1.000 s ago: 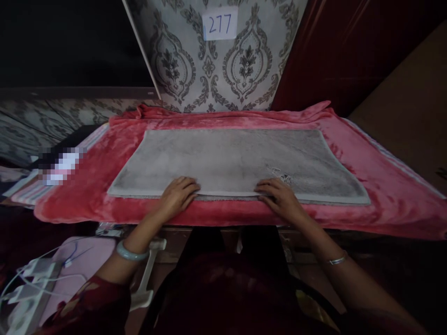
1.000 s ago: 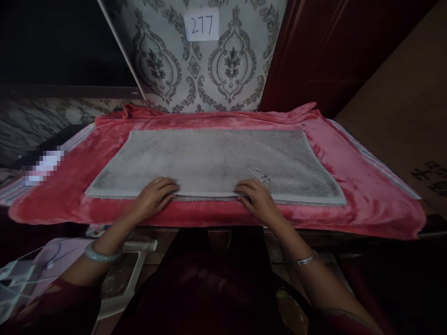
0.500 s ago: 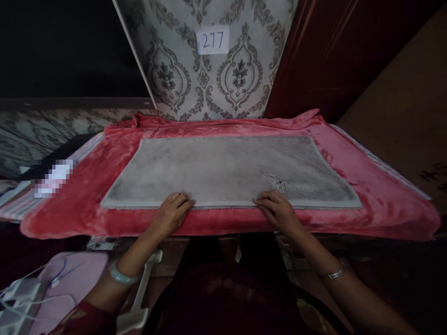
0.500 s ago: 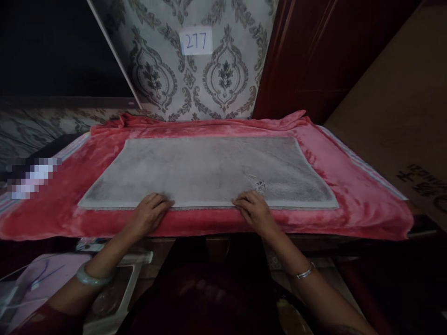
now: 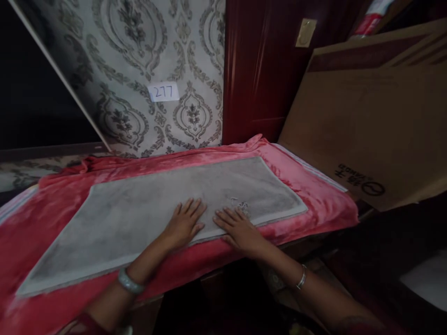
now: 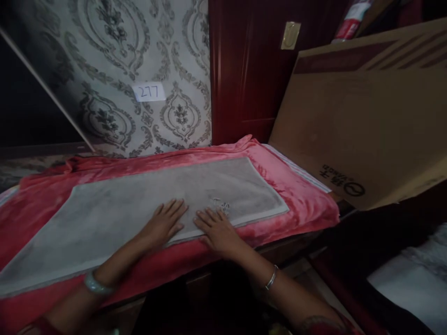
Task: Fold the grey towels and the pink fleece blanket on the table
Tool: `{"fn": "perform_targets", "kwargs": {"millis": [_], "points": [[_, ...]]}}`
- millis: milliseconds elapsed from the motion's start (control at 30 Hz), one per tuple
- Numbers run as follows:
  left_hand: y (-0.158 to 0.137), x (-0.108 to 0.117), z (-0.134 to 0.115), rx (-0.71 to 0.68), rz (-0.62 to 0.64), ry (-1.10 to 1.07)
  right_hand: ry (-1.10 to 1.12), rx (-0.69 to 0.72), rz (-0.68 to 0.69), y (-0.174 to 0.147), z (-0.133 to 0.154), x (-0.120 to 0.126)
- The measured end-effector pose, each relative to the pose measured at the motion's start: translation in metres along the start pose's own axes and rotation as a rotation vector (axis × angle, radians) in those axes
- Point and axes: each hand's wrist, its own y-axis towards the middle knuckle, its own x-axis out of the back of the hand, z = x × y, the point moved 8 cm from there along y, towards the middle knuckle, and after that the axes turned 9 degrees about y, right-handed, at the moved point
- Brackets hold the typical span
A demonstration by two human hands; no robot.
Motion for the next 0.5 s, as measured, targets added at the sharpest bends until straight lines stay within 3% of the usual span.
{"fn": "perform_targets", "kwargs": {"millis": [67,133,233,333,433,500], "points": [[-0.001,-0.014,-0.003,-0.018,0.044,0.009,0.183,0.046,-0.001,0.000,-0.008,0.017],[-0.001,-0.015,0.000,-0.038,0.034,0.014,0.354,-0.011,-0.109,0.005,-0.041,0.052],[0.017,0.003,0.008,-0.081,-0.036,-0.018,0.392,-0.276,-0.429,0.012,-0.128,0.121],[0.059,0.028,0.005,-0.159,-0.162,-0.086,0.334,-0.523,-0.644,0.017,-0.213,0.172],[0.109,0.037,-0.019,-0.275,-0.226,-0.122,0.320,-0.727,-0.733,0.024,-0.273,0.192],[0.138,0.031,-0.046,-0.343,-0.158,-0.132,0.345,-0.805,-0.722,0.032,-0.297,0.191]]}}
